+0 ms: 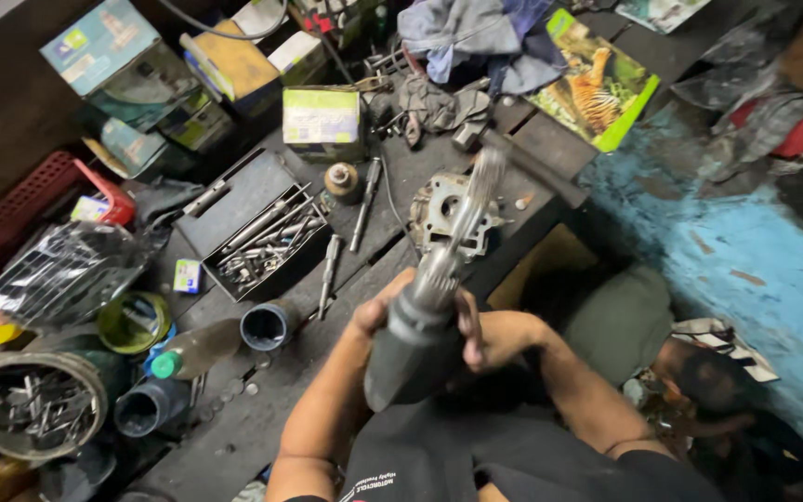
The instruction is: The person uses a rotary tool to grind and smooth the interior surfaces of a metal engine part. They hold the part with one hand and operate the tool with the other, rotating the part to access different areas.
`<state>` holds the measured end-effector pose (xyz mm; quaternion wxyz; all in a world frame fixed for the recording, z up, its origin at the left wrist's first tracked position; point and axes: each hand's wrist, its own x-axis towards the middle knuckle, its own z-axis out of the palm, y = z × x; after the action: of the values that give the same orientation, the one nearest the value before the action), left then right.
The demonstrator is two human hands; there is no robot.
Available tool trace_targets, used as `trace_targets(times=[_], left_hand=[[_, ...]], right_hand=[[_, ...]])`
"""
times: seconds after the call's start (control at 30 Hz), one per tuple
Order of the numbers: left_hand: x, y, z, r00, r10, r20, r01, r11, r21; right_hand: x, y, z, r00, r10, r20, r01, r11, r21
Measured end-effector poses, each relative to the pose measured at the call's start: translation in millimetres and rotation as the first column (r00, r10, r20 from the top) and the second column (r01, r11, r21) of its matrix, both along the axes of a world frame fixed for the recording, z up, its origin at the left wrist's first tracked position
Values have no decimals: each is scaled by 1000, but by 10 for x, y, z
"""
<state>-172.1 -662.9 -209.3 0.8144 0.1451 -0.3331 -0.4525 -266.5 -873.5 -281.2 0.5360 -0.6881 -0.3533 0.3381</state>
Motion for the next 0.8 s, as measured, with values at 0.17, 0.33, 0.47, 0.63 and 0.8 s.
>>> trace_targets(times=[0.17, 0.33, 0.47, 0.63, 0.8], left_hand=[[-37, -435, 27, 928, 133, -348, -112, 991, 79], [-16, -942, 13, 683, 683, -258, -584, 723, 369], [-179, -1218, -29, 644, 714, 275, -744, 502, 441], [27, -1327, -83, 432, 323, 842, -786, 593, 175], [722, -1196, -390, 37, -153, 988, -895, 435, 101]], right_hand=[[-266, -358, 142, 937, -350, 8, 350, 936, -46], [-450, -334, 227, 447, -895, -7, 893, 446, -63], [-440, -272, 50, 265, -964, -3, 914, 251, 317], [-505, -580, -125, 332, -893, -302, 825, 120, 552], [-632, -1032, -120, 384, -849, -363, 773, 81, 629]])
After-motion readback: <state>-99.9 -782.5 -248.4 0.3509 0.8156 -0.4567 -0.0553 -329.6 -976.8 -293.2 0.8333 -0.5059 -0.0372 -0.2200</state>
